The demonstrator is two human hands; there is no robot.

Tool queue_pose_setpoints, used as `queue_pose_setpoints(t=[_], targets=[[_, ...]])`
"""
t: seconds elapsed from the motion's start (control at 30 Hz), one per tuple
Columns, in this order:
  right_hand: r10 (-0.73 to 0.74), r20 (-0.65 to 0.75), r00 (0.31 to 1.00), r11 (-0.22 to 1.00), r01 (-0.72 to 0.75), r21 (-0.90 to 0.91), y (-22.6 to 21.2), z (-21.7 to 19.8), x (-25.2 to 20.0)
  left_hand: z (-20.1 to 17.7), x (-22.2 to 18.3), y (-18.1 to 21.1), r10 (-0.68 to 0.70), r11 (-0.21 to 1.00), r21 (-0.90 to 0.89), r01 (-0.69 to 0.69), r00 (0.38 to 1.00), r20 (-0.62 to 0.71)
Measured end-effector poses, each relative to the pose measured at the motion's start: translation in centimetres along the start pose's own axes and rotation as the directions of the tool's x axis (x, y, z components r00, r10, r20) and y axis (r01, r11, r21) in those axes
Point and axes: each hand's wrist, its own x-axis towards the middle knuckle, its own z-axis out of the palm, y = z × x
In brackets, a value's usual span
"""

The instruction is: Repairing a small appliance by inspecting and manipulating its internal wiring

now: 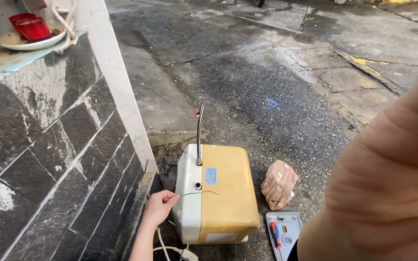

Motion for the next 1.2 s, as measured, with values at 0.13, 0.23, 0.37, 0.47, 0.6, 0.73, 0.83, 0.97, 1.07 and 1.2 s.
queue_pose_setpoints(t=[0.13,0.23,0.37,0.47,0.6,0.73,0.83,0.97,1.07,1.2], targets=[[0.026,-0.032,0.999,0.999,-0.025,0.027,0.3,-0.9,0.2,1.3,1.0,-2.2,0.039,0.998,-0.054,-0.042,0.998,-0.053],[0.024,-0.072,0.997,0.998,-0.019,0.056,0.9,-1.5,0.2,1.4,0.6,-3.1,0.025,0.996,-0.079,-0.031,0.997,-0.073],[-0.027,-0.063,0.998,0.996,0.032,0.079,2.6,-1.8,1.7,0.2,0.0,-1.1,-0.025,0.992,-0.125,0.02,0.999,-0.041],[-0.01,-0.074,0.997,0.998,0.016,0.068,3.5,0.9,2.9,0.1,0.9,-2.9,0.028,0.973,-0.227,-0.04,0.998,-0.055],[0.0,-0.083,0.997,0.998,0.005,0.06,9.5,1.9,5.4,-2.6,0.0,-3.0,-0.175,0.982,0.061,0.18,0.981,-0.086],[0.582,-0.05,0.812,0.441,-0.367,-0.819,24.2,-6.0,-7.5,-3.9,-0.8,-2.8,-0.363,0.906,0.184,0.381,0.923,-0.125],[0.882,-0.171,0.44,-0.034,-0.304,-0.952,26.3,-10.3,-16.3,-3.7,-0.1,-3.5,-0.443,0.856,0.295,0.425,0.897,-0.007],[0.916,-0.24,0.32,-0.139,-0.309,-0.941,27.3,-12.4,-21.4,-3.3,-1.8,-2.4,-0.298,0.955,0.08,0.287,0.92,0.253],[0.924,-0.194,0.328,-0.071,-0.353,-0.933,28.3,-13.3,-21.4,-2.4,-0.3,-3.7,-0.253,0.959,-0.055,0.278,0.928,0.275],[0.895,-0.144,0.423,0.016,-0.353,-0.935,30.0,-14.9,-20.9,-2.8,-0.6,-4.1,-0.28,0.953,0.172,0.251,0.944,0.176]])
